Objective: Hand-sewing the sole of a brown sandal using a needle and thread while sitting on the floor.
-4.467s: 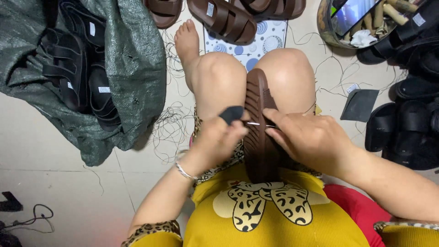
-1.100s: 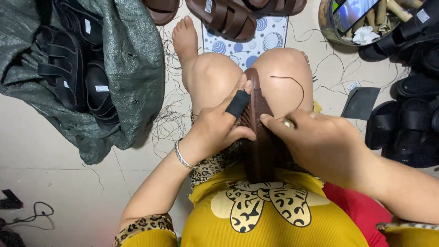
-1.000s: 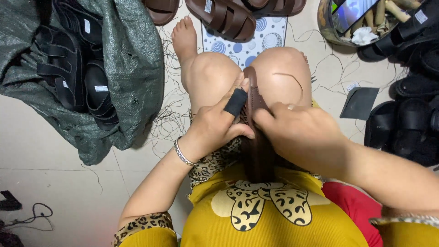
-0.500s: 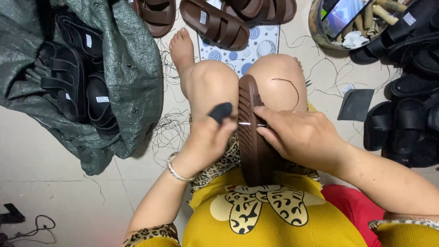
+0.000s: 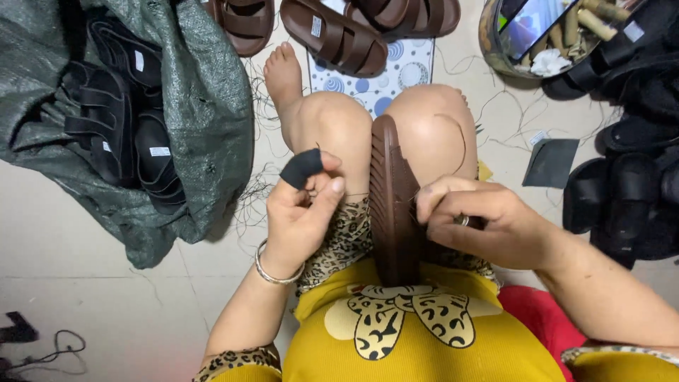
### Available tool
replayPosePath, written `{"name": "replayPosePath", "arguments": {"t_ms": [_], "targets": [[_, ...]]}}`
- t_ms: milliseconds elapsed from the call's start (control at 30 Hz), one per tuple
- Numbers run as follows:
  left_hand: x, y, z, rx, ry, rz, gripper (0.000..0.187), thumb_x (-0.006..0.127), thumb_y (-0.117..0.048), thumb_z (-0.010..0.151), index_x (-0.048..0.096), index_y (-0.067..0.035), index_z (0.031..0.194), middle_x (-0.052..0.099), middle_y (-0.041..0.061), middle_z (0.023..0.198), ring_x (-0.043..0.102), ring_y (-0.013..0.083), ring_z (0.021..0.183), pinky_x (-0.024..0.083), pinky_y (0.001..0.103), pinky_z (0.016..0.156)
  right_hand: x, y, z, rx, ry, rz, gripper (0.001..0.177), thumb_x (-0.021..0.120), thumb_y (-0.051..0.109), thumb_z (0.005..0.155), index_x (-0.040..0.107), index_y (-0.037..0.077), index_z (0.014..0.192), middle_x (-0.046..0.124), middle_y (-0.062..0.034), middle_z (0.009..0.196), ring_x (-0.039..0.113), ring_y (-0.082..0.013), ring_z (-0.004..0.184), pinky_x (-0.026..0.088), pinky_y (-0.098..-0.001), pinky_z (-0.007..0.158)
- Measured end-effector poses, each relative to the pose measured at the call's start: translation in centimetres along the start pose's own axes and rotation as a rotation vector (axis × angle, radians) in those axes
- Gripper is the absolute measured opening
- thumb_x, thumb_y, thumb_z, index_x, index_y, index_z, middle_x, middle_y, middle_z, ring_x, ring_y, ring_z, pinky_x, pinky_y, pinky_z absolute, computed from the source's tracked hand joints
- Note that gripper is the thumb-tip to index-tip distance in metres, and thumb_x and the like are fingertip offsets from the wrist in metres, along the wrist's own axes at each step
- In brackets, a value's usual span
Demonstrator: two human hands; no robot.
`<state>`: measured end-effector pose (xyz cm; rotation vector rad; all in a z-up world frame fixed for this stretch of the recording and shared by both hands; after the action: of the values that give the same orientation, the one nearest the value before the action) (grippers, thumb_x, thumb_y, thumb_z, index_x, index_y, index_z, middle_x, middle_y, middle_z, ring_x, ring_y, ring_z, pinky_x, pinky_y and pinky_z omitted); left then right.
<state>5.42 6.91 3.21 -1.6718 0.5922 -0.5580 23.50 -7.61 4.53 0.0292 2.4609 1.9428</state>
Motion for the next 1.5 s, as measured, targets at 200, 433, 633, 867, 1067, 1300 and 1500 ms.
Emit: {"name": "replayPosePath", "arguments": {"t_ms": [200, 433, 633, 867, 1067, 1300, 1500], "targets": [[-0.9, -1.2, -0.4, 0.047, 0.017, 0.202, 0.020, 0.065, -0.016, 0.102, 0.062, -0.006, 0.119, 0.058, -0.003, 0.077, 0.057, 0.0078, 0.073, 0.055, 0.025, 0.081, 2.2, 2.8, -0.9, -0.009, 0.261, -0.829, 0.011, 0.062, 0.028, 0.095, 0.058, 0.020, 0.089, 0.062, 0.0027, 0.083, 0.065, -0.0251, 0.064, 0.050, -0.0433, 0.050], [-1.2, -0.9, -0.4, 0.093, 0.033, 0.206, 0.016, 0.059, -0.011, 0.104, 0.062, -0.003, 0.119, 0.059, 0.000, 0.080, 0.063, 0.0108, 0.072, 0.059, 0.023, 0.072, 1.3, 1.9, -0.5, -0.245, -0.201, -1.561, 0.016, 0.060, 0.020, 0.100, 0.071, 0.018, 0.112, 0.069, 0.0013, 0.088, 0.063, -0.0173, 0.064, 0.043, -0.0312, 0.047], [-12.1, -0.5, -1.1, 0.203, -0.402, 0.986, 0.020, 0.058, -0.017, 0.109, 0.071, -0.005, 0.118, 0.069, 0.010, 0.105, 0.063, 0.0273, 0.094, 0.049, 0.040, 0.085, -15.0, -1.9, -8.5, -0.064, -0.706, -1.248, 0.011, 0.062, -0.005, 0.131, 0.068, -0.006, 0.121, 0.065, -0.0165, 0.113, 0.058, -0.0320, 0.101, 0.047, -0.0454, 0.096], [1.4, 0.8, -2.0, -0.161, 0.285, 0.475, 0.043, 0.055, -0.037, 0.101, 0.069, -0.003, 0.124, 0.069, 0.018, 0.126, 0.069, 0.0304, 0.116, 0.052, 0.039, 0.105, -1.2, 2.0, -0.5, -0.220, -0.305, -0.717, 0.043, 0.076, 0.021, 0.093, 0.067, -0.002, 0.129, 0.073, -0.0185, 0.122, 0.071, -0.0342, 0.111, 0.056, -0.0477, 0.106], [5.4, -0.6, -2.1, -0.140, 0.478, -0.213, 0.025, 0.070, -0.014, 0.096, 0.075, 0.000, 0.116, 0.076, 0.017, 0.097, 0.070, 0.0230, 0.090, 0.057, 0.043, 0.093, 0.4, 1.7, -0.9, 0.119, -0.035, -0.654, 0.014, 0.062, 0.023, 0.098, 0.076, 0.019, 0.100, 0.075, 0.0016, 0.076, 0.075, -0.0207, 0.070, 0.061, -0.0326, 0.066], [2.4, -0.1, -2.1, 0.512, 0.084, 1.092, 0.052, 0.070, -0.046, 0.096, 0.064, -0.010, 0.059, 0.056, 0.003, 0.080, 0.052, 0.0241, 0.046, 0.043, 0.038, 0.045, 1.6, 4.3, 2.0, -0.212, -0.081, -0.141, 0.012, 0.067, 0.007, 0.093, 0.078, 0.005, 0.097, 0.071, -0.0198, 0.123, 0.074, -0.0270, 0.104, 0.061, -0.0335, 0.086], [3.3, 3.1, -5.2, 0.032, 0.486, 0.364, 0.051, 0.062, -0.029, 0.102, 0.060, -0.012, 0.054, 0.053, -0.001, 0.058, 0.053, 0.0121, 0.043, 0.038, 0.019, 0.041, 1.8, -0.2, 2.6, -0.278, -0.256, 0.534, 0.052, 0.048, 0.025, 0.108, 0.056, 0.005, 0.060, 0.058, -0.0089, 0.052, 0.060, -0.0254, 0.049, 0.052, -0.0330, 0.054]]}}
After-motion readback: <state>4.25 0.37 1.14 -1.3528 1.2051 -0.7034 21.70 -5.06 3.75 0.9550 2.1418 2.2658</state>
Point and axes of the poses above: each hand's wrist, its own z-axis towards the middle knuckle, its own x-axis out of the palm, y = z × x, the point moved 8 cm from there along z, towards the middle knuckle
